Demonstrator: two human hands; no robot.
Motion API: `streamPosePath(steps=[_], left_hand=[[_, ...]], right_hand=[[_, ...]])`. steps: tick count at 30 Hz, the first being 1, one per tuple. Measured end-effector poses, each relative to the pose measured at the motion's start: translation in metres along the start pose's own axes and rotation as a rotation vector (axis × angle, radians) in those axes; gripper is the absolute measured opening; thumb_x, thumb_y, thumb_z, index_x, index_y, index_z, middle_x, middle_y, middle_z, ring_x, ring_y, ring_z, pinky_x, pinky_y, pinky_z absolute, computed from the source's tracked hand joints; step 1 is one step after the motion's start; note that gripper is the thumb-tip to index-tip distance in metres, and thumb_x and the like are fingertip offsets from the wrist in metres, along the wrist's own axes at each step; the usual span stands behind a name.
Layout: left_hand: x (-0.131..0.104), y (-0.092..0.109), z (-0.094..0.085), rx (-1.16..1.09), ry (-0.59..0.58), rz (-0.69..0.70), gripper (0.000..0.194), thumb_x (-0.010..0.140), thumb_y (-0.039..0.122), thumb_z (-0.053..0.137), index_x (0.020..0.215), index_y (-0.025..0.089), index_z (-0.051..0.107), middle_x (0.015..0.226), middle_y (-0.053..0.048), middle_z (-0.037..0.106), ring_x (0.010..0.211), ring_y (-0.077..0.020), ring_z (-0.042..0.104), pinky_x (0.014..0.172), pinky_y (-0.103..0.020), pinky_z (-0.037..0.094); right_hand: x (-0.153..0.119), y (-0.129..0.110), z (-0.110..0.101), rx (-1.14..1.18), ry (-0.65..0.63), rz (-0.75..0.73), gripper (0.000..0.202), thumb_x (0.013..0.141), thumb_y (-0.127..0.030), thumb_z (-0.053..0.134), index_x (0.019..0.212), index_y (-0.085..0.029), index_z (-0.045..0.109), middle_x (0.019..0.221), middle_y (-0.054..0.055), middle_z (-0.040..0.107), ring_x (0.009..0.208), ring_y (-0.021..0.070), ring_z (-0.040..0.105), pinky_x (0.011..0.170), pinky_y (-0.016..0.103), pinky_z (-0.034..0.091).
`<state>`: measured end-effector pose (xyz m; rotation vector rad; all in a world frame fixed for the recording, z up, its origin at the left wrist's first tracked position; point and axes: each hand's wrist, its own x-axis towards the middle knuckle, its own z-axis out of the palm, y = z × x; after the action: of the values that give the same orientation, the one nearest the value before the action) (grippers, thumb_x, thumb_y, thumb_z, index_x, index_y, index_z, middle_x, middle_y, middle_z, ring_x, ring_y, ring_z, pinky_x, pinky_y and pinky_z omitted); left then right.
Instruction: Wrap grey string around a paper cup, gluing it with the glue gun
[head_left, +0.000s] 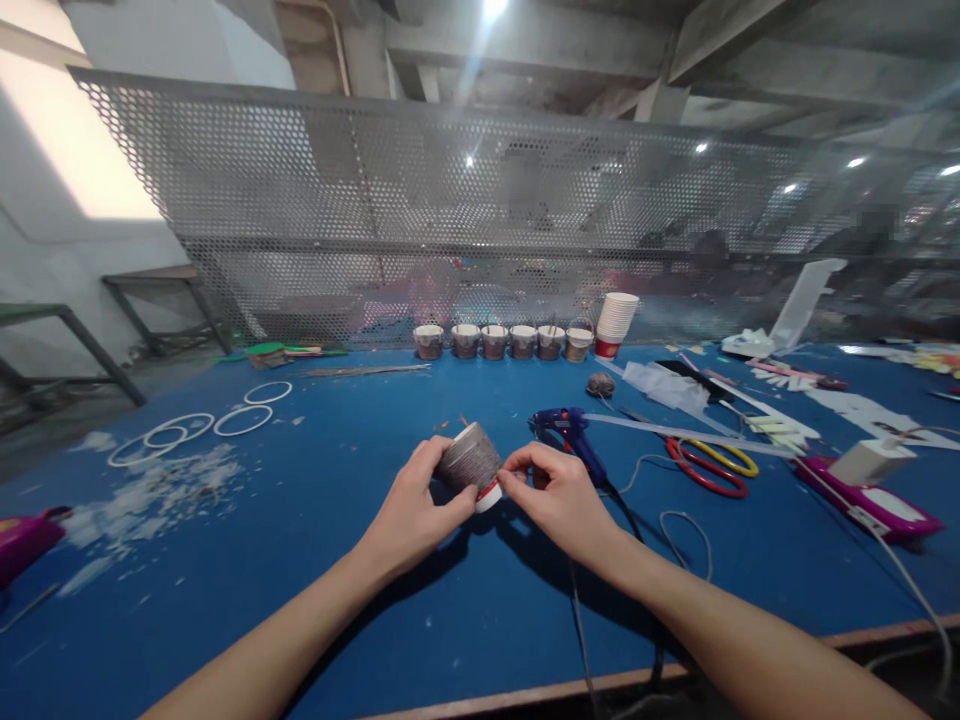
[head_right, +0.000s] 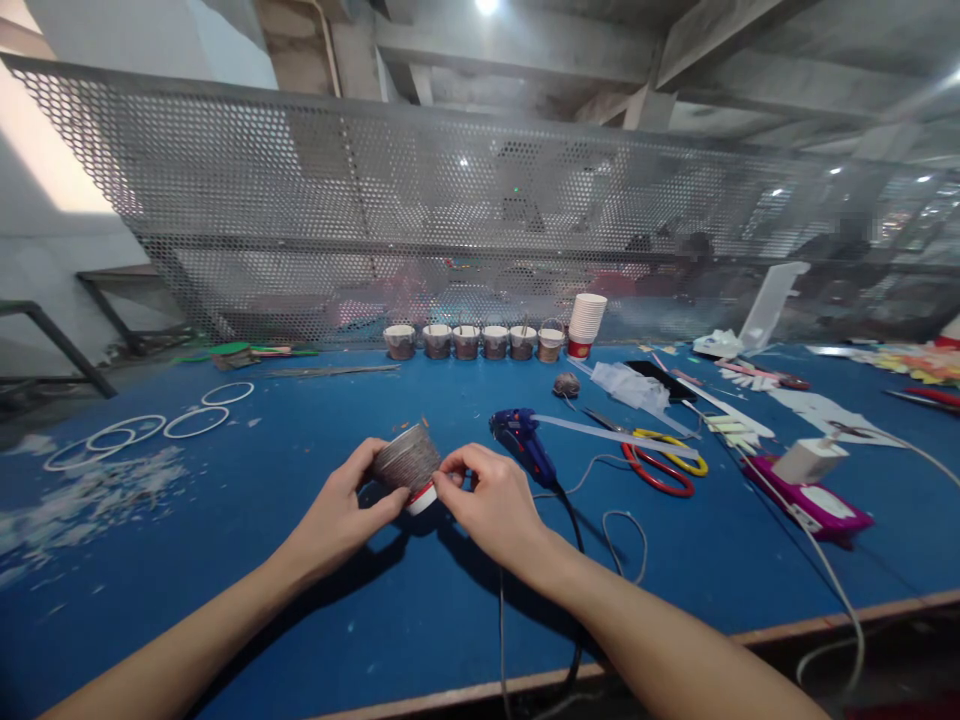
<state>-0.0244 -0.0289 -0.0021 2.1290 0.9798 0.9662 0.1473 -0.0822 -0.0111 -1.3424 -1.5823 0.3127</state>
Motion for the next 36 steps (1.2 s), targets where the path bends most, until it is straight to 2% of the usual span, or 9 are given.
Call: streamPosePath(steps=[11, 17, 24, 36], left_hand=[[0.001, 0.0, 0.0, -0.095, 0.007, -0.058, 0.021, 0.072, 0.034, 0.062, 0.084, 0.019, 0.055, 0.079, 0.001, 0.056, 0.075, -0.017, 0.052, 0.069, -0.03, 0.041], [0.002, 0.0, -0.001, -0.13, 0.025, -0.035, 0.019, 0.071, 0.034, 0.064, 0.081, 0.02, 0.055, 0.075, 0.003, 0.054, 0.071, -0.0151, 0.05, 0.067, -0.029, 0.041], [0.002, -0.005, -0.004, -0.15, 0.042, -0.005, 0.014, 0.072, 0.032, 0.059, 0.076, 0.02, 0.054, 0.071, 0.003, 0.051, 0.068, -0.0142, 0.048, 0.064, -0.028, 0.041], [0.002, -0.011, -0.008, -0.203, 0.016, 0.006, 0.017, 0.075, 0.037, 0.055, 0.072, 0.021, 0.052, 0.071, 0.002, 0.05, 0.068, -0.0156, 0.047, 0.065, -0.03, 0.04]], right_hand=[[0.0, 0.0, -0.003, 0.011, -0.01, -0.033, 0.013, 0.081, -0.022, 0.06, 0.07, -0.019, 0.064, 0.068, 0.0, 0.063, 0.062, 0.0131, 0.055, 0.058, 0.025, 0.039], [0.001, -0.001, -0.003, 0.018, -0.018, -0.033, 0.012, 0.081, -0.022, 0.061, 0.071, -0.019, 0.065, 0.069, 0.001, 0.064, 0.064, 0.0135, 0.056, 0.059, 0.025, 0.04], [0.003, -0.003, -0.006, 0.065, -0.054, 0.029, 0.009, 0.08, -0.024, 0.063, 0.073, -0.018, 0.066, 0.071, 0.001, 0.066, 0.063, 0.0127, 0.056, 0.057, 0.024, 0.041], [0.005, -0.011, -0.012, 0.176, -0.134, 0.122, 0.01, 0.077, -0.023, 0.065, 0.068, -0.018, 0.065, 0.067, -0.002, 0.063, 0.059, 0.01, 0.052, 0.053, 0.021, 0.038]])
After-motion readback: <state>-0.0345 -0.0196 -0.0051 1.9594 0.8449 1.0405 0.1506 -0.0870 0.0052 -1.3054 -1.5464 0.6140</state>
